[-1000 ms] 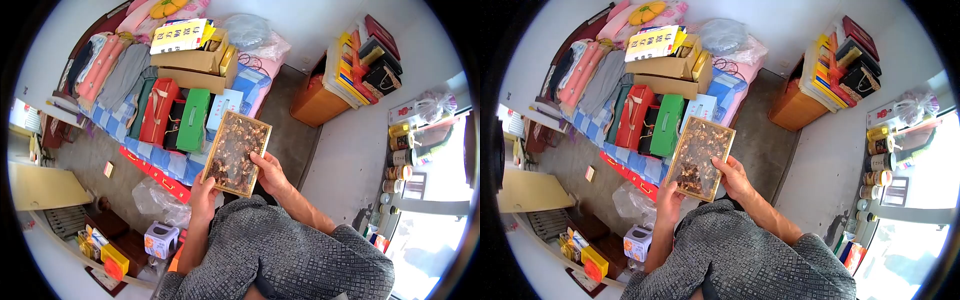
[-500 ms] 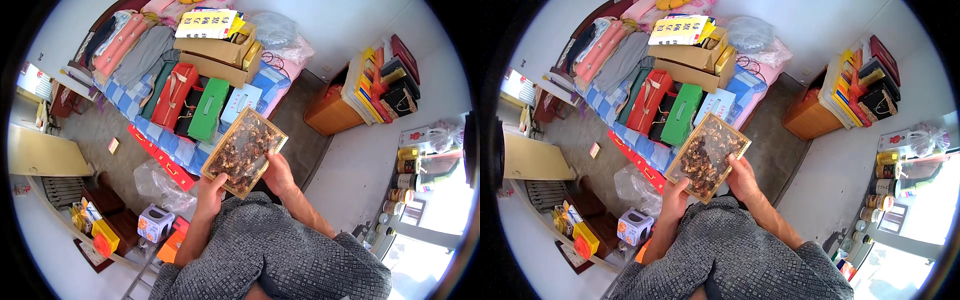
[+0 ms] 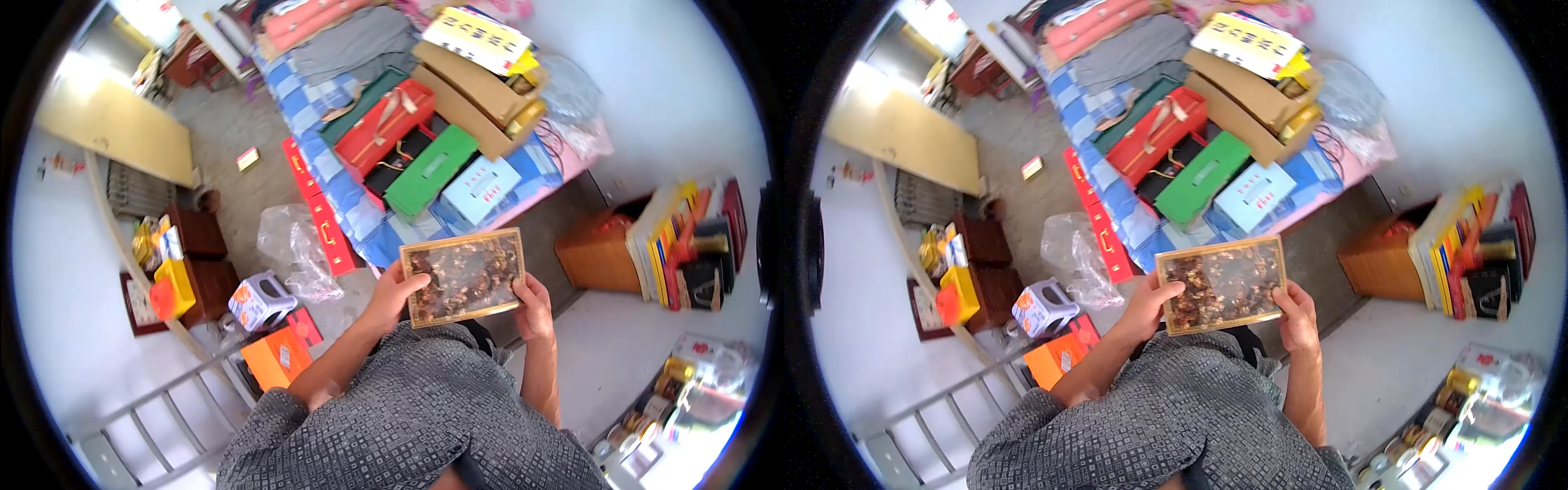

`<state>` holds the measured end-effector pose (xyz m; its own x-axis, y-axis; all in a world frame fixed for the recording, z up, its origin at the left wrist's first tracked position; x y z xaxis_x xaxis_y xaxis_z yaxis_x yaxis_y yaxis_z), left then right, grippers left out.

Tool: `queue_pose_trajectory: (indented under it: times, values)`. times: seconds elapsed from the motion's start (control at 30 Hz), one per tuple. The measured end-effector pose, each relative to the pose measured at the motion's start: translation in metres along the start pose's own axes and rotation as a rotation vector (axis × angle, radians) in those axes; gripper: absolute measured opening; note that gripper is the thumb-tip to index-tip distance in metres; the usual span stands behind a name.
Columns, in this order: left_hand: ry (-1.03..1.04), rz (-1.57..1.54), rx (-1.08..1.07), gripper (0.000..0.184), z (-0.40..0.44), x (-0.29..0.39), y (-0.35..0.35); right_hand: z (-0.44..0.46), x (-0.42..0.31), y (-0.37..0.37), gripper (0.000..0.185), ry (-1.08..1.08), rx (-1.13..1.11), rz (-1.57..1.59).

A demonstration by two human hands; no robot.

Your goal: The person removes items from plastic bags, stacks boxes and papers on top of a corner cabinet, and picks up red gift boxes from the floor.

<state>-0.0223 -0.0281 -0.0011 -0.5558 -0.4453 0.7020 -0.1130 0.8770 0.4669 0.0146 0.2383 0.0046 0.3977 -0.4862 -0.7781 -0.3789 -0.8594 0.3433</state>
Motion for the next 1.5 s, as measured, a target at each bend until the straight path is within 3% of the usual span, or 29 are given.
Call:
queue_pose_trajectory:
  times: [0.23, 0.47, 0.57, 0.83, 0.9, 1.07, 1.13, 1.27, 1.5]
  values:
    - [-0.003, 0.026, 0.118, 0.050, 0.000, -0.001, -0.003, 0.012, 0.011, 0.005, 0.024, 0.079, -0.026, 0.038]
    - [0.035, -0.031, 0.136, 0.053, -0.007, -0.003, -0.012, 0.027, -0.004, 0.021, 0.041, 0.122, -0.198, -0.123]
    - [0.053, -0.010, 0.144, 0.051, -0.009, -0.006, -0.019, 0.033, -0.004, 0.039, 0.043, 0.172, -0.169, -0.182]
    - [0.028, -0.035, 0.243, 0.049, -0.028, -0.004, -0.029, 0.042, 0.019, 0.051, 0.037, 0.140, -0.191, -0.255]
    - [0.048, -0.057, 0.325, 0.047, -0.039, -0.003, -0.037, 0.041, 0.033, 0.055, 0.034, 0.214, -0.230, -0.213]
    - [0.065, -0.101, 0.345, 0.045, -0.063, -0.027, -0.059, 0.041, 0.053, 0.055, 0.031, 0.263, -0.226, -0.191]
    - [0.007, -0.137, 0.482, 0.044, -0.079, -0.041, -0.071, 0.049, 0.065, 0.048, 0.032, 0.261, -0.217, -0.203]
    - [-0.028, -0.173, 0.541, 0.041, -0.100, -0.053, -0.058, 0.051, 0.071, 0.053, 0.036, 0.272, -0.272, -0.263]
    - [0.048, -0.150, 0.634, 0.036, -0.120, -0.074, -0.062, 0.042, 0.087, 0.057, 0.040, 0.357, -0.318, -0.295]
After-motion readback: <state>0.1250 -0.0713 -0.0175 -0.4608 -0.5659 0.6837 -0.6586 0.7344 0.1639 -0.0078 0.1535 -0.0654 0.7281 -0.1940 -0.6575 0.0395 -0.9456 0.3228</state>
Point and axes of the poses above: each hand's wrist, its own z-axis towards the middle knuckle, its own y-axis out of the palm, x = y × z, the point moved 8 cm from there along z, towards the middle knuckle, and after that the axes turned 8 degrees about x, right-handed, at the moved point
